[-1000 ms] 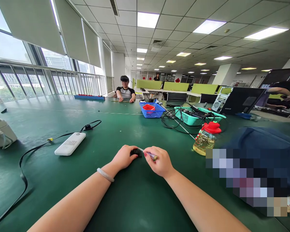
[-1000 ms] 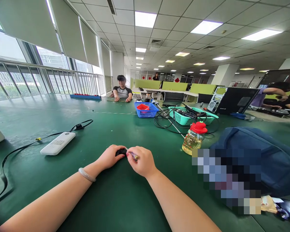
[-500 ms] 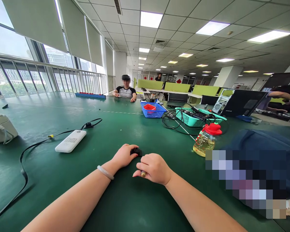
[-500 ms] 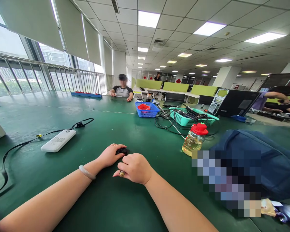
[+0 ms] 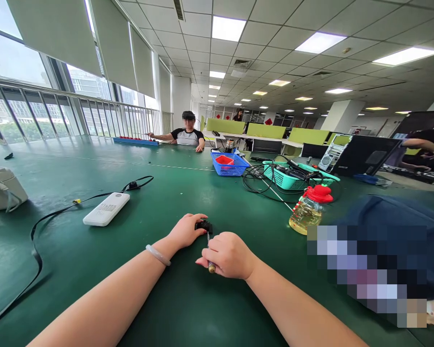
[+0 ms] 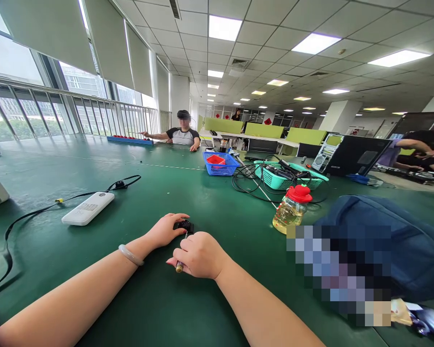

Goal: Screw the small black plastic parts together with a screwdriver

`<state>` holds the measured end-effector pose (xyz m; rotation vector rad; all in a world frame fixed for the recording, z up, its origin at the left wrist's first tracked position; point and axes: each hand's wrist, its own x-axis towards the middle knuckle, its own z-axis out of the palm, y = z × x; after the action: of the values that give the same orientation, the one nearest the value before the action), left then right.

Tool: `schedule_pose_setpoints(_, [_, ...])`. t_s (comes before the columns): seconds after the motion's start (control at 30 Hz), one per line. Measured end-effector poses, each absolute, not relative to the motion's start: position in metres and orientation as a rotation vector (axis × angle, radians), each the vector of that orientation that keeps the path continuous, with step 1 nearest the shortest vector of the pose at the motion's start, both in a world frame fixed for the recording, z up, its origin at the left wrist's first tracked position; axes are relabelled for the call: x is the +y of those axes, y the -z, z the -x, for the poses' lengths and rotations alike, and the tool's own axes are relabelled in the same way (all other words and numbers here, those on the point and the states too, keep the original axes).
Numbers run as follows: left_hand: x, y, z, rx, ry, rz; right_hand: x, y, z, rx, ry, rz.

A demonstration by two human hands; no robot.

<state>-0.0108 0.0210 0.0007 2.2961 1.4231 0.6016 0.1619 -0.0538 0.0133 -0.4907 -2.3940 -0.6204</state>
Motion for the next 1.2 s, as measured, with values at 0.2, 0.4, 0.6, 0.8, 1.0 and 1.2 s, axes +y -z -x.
schedule_pose_setpoints(0.2, [0.020,-0.001,0.010,1.419,-0.619,-2.313,-0.054,-0.012,-0.158,-2.413,0.629,0.501])
schedule_pose_setpoints(0.4, [0.021,0.000,0.010,1.426,-0.601,-2.324,-0.054,-0.006,-0.155,-2.496,0.600,0.583])
schedule_pose_setpoints(0.6, [0.023,0.002,0.011,1.439,-0.583,-2.314,-0.058,-0.004,-0.147,-2.532,0.642,0.626])
schedule_pose_setpoints(0.8, [0.025,0.005,0.012,1.434,-0.571,-2.326,-0.059,-0.010,-0.148,-2.379,0.661,0.655])
schedule_pose_setpoints(1.0, [0.024,0.005,0.011,1.442,-0.578,-2.317,-0.057,-0.008,-0.151,-2.404,0.647,0.721])
schedule_pose_setpoints(1.2, [0.025,0.006,0.011,1.441,-0.567,-2.322,-0.059,-0.004,-0.144,-2.543,0.617,0.823])
